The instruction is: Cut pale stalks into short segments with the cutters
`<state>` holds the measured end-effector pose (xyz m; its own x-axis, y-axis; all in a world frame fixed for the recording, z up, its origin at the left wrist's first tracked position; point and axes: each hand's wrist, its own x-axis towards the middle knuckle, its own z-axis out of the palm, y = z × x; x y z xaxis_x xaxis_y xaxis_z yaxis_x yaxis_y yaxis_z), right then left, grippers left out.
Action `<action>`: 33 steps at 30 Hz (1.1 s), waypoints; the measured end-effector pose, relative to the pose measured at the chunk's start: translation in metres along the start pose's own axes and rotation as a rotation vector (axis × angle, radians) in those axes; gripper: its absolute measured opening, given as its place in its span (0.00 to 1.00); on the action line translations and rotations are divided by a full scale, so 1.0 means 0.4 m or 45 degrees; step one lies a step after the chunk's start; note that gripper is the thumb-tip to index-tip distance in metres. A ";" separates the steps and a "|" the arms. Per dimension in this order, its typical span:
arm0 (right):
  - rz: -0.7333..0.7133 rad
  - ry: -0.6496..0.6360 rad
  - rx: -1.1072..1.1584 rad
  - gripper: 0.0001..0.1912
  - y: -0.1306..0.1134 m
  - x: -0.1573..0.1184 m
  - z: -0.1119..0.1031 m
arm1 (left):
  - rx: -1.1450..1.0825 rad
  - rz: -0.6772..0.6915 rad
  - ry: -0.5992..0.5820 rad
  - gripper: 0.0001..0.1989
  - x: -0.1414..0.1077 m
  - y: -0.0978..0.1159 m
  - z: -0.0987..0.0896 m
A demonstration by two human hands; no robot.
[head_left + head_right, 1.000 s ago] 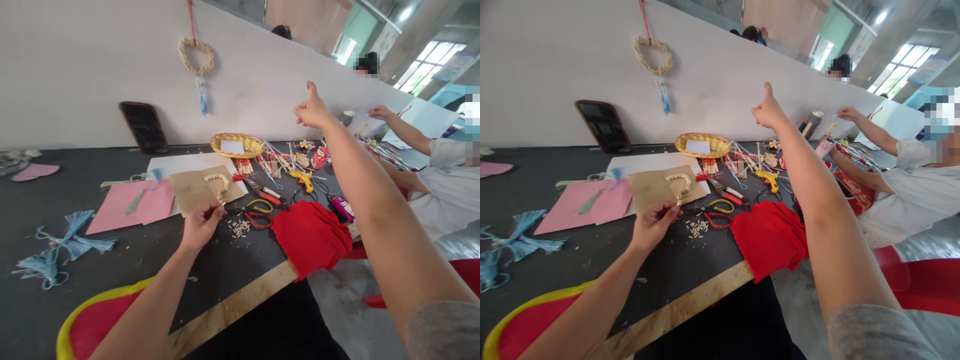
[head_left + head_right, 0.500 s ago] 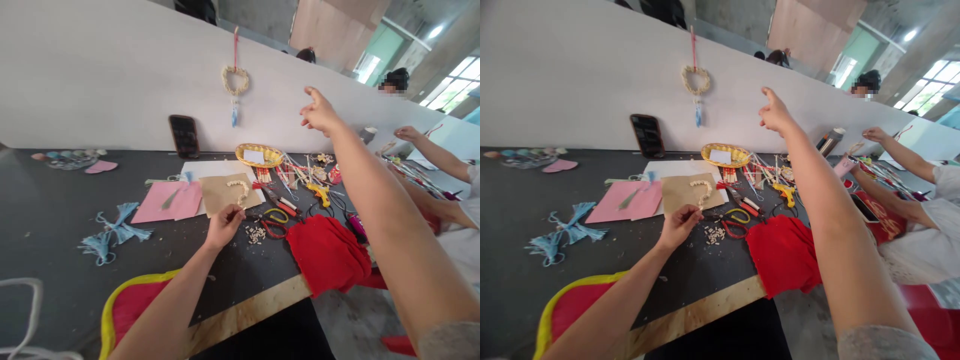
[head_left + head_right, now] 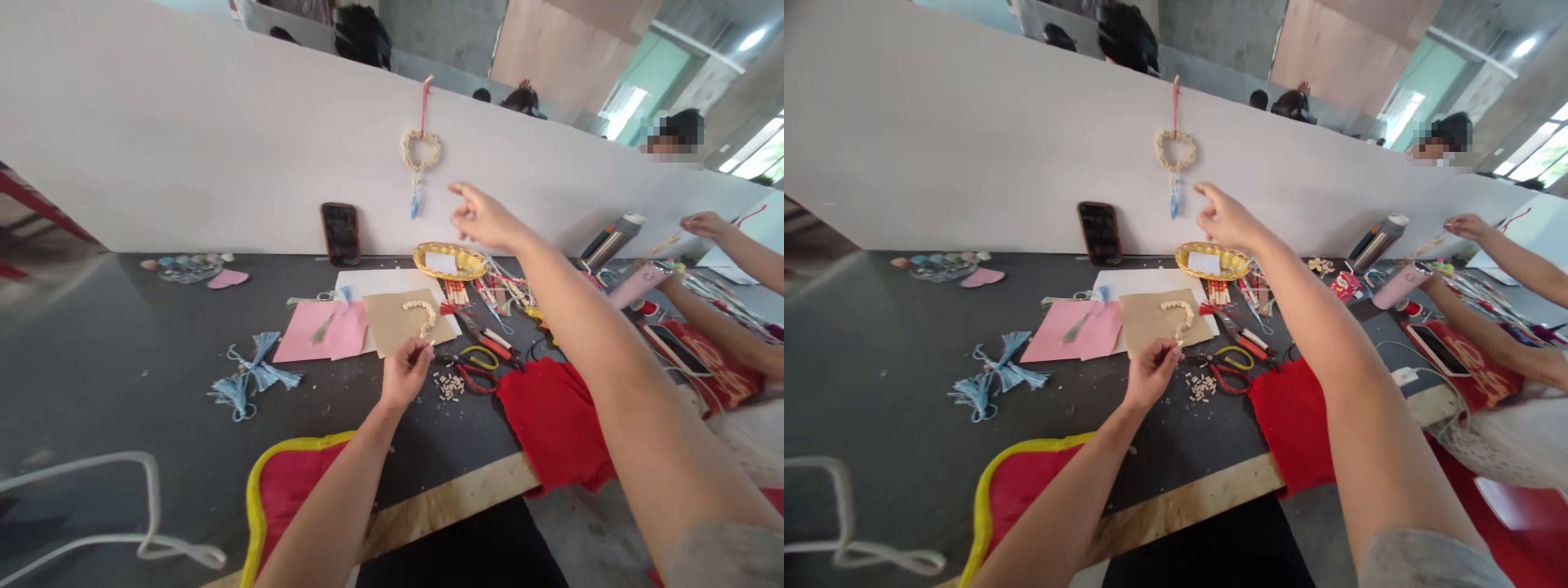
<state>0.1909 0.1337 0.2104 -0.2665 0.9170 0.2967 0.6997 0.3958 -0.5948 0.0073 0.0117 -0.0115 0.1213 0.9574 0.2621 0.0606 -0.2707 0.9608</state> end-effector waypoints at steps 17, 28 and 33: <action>0.276 0.544 0.045 0.17 0.360 -0.507 0.265 | 0.301 0.055 -0.023 0.10 0.006 0.013 -0.004; -0.039 0.660 -0.006 0.11 0.359 -0.486 0.286 | 0.348 -0.026 0.050 0.13 0.012 0.010 -0.019; -0.053 0.692 -0.051 0.11 0.365 -0.481 0.293 | 0.377 -0.015 0.054 0.13 0.018 0.007 -0.021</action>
<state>0.2665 0.0207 -0.0212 0.0791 0.7392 0.6689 0.7234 0.4190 -0.5487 -0.0001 0.0187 -0.0063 0.0779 0.9624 0.2602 0.3487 -0.2708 0.8972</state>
